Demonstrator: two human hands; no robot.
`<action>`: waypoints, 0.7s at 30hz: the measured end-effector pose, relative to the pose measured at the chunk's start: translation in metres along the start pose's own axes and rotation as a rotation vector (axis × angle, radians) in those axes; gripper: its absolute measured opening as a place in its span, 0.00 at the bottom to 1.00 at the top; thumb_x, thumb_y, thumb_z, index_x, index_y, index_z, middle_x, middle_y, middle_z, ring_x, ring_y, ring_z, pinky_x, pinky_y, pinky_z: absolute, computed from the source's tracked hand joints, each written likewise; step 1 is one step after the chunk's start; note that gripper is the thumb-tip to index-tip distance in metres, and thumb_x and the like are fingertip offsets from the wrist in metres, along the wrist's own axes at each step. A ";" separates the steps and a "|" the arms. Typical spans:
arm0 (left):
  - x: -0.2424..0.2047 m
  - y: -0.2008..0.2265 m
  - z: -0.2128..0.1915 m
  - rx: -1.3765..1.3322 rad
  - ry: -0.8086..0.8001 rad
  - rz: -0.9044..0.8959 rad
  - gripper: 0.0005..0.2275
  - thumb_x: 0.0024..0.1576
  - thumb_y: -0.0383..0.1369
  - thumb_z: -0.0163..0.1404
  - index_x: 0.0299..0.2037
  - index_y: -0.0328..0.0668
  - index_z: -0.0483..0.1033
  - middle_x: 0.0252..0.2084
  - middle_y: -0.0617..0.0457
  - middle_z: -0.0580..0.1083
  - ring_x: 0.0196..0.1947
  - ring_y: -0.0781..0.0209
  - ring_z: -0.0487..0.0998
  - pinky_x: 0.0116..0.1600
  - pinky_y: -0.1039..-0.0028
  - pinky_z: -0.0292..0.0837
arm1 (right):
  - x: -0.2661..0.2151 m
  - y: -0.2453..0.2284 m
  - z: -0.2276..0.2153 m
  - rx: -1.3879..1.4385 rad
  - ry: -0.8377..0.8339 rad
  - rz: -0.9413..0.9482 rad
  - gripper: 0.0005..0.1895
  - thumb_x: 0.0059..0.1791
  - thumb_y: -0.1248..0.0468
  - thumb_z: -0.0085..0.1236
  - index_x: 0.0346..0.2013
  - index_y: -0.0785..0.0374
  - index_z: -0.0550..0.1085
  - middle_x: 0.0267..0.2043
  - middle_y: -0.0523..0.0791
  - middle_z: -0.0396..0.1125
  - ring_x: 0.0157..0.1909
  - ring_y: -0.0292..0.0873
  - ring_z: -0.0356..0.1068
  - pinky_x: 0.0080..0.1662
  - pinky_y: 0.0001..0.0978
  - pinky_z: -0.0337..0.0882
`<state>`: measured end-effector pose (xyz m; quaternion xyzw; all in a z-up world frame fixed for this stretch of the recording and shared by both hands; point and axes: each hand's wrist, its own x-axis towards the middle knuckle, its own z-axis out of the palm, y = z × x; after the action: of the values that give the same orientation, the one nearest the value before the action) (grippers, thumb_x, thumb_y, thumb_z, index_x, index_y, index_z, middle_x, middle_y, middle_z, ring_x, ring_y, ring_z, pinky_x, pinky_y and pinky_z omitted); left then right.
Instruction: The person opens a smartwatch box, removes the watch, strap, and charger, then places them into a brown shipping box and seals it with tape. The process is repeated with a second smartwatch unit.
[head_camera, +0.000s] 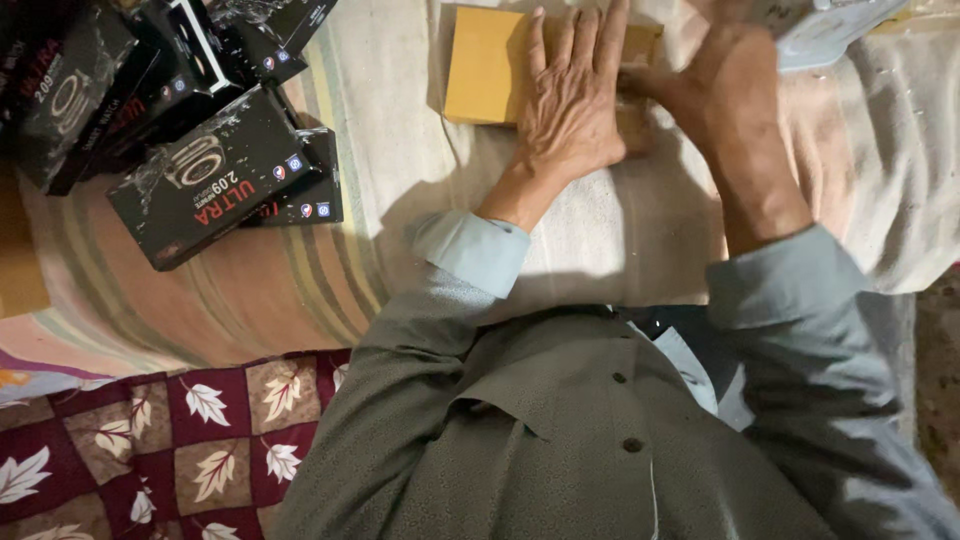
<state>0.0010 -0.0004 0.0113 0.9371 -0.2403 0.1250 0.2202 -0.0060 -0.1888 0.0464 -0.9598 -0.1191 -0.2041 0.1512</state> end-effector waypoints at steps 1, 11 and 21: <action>0.000 0.000 -0.001 -0.018 0.021 0.007 0.57 0.34 0.44 0.67 0.73 0.35 0.43 0.68 0.38 0.62 0.72 0.42 0.59 0.79 0.42 0.33 | -0.002 -0.003 -0.011 0.113 0.089 0.041 0.31 0.52 0.51 0.67 0.47 0.81 0.70 0.27 0.55 0.71 0.23 0.49 0.71 0.26 0.37 0.71; -0.001 -0.002 -0.001 -0.095 0.086 0.051 0.59 0.29 0.49 0.70 0.69 0.34 0.48 0.69 0.36 0.60 0.71 0.39 0.57 0.77 0.42 0.34 | -0.048 -0.022 -0.058 0.835 -0.157 0.557 0.21 0.55 0.59 0.59 0.54 0.76 0.74 0.30 0.47 0.63 0.24 0.37 0.58 0.26 0.28 0.57; 0.001 0.002 -0.005 -0.035 -0.030 0.004 0.57 0.32 0.57 0.67 0.70 0.35 0.51 0.70 0.37 0.59 0.73 0.41 0.55 0.76 0.42 0.36 | -0.016 -0.002 -0.073 0.799 -0.353 0.084 0.15 0.56 0.59 0.50 0.48 0.69 0.76 0.48 0.46 0.71 0.47 0.38 0.71 0.46 0.29 0.70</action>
<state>0.0006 0.0004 0.0168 0.9344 -0.2474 0.1071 0.2327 -0.0471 -0.2142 0.1038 -0.8502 -0.1735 0.0314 0.4961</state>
